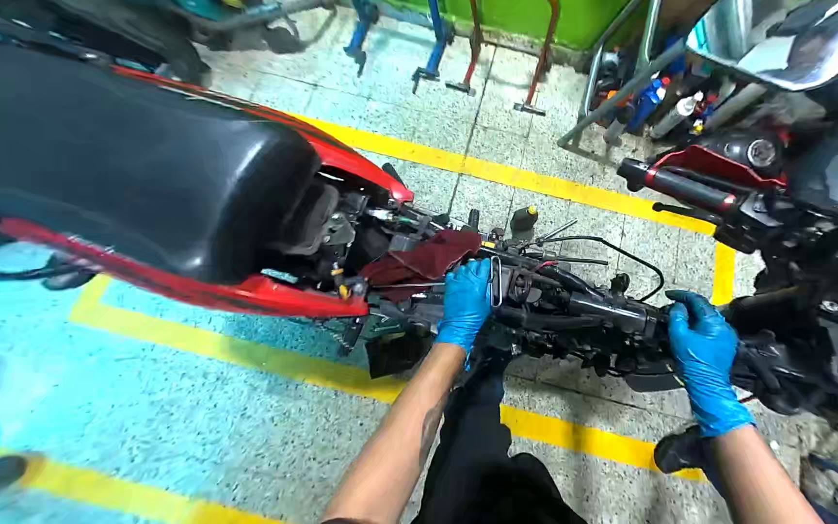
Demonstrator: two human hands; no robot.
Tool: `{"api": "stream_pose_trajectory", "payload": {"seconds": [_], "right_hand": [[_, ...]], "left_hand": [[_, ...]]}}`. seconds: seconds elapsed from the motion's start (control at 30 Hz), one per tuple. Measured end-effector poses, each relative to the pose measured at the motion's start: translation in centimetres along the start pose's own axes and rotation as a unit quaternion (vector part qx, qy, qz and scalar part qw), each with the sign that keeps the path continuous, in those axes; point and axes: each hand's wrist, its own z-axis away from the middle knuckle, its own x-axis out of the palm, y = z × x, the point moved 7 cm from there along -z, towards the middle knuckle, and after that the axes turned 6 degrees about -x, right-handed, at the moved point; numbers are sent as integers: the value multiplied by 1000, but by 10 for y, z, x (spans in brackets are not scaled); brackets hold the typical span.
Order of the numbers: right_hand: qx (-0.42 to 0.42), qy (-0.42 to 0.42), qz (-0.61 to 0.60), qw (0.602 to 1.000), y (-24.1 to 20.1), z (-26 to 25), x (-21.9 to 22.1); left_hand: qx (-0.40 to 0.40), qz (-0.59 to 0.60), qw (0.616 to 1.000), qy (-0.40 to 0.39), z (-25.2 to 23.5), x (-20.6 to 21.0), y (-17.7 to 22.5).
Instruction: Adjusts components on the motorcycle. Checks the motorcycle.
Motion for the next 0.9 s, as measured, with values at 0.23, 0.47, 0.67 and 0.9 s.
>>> {"api": "stream_pose_trajectory", "payload": {"seconds": [0.23, 0.47, 0.67, 0.9], "right_hand": [[16, -244, -336, 910, -90, 239, 56], [-18, -383, -398, 834, -132, 499, 60], [36, -266, -511, 817, -126, 559, 34], [67, -296, -606, 735, -171, 578, 33]], "left_hand": [[-51, 458, 885, -69, 235, -32, 9], [-183, 554, 788, -195, 458, 23, 10], [-79, 475, 837, -261, 524, 16, 27], [-79, 505, 830, -221, 553, -14, 5]]}}
